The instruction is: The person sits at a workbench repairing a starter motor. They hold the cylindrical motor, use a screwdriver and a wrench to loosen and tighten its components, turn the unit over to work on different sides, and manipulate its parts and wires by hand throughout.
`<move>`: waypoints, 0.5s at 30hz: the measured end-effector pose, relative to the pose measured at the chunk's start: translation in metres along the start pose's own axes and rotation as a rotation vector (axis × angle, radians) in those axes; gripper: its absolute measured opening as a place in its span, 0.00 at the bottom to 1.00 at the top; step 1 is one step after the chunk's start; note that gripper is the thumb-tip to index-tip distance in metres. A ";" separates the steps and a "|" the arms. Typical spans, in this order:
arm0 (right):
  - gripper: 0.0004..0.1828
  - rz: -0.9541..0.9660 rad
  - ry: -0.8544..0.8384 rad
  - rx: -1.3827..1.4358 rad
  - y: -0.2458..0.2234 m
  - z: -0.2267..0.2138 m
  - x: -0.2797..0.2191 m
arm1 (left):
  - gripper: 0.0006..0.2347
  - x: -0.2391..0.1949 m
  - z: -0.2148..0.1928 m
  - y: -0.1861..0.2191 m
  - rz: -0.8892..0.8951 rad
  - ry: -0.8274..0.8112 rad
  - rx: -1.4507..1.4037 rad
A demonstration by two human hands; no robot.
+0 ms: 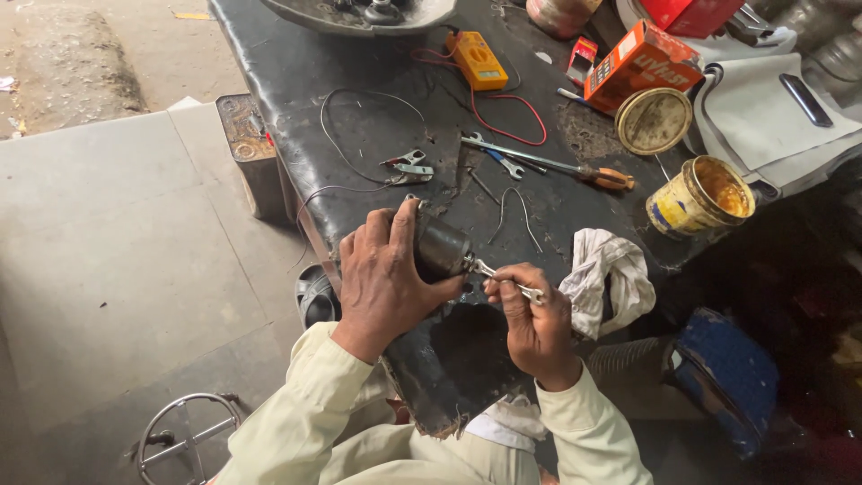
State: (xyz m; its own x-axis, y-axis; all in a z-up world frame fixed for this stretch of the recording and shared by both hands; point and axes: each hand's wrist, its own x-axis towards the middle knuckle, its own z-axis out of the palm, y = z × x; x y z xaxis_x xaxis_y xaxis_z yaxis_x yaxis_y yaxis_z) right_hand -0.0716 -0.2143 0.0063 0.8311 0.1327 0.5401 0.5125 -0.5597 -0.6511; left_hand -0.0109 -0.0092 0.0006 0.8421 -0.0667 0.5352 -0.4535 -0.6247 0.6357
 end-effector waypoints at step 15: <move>0.08 0.331 -0.028 0.094 0.003 0.000 0.020 | 0.45 0.002 -0.003 0.001 -0.018 -0.015 -0.033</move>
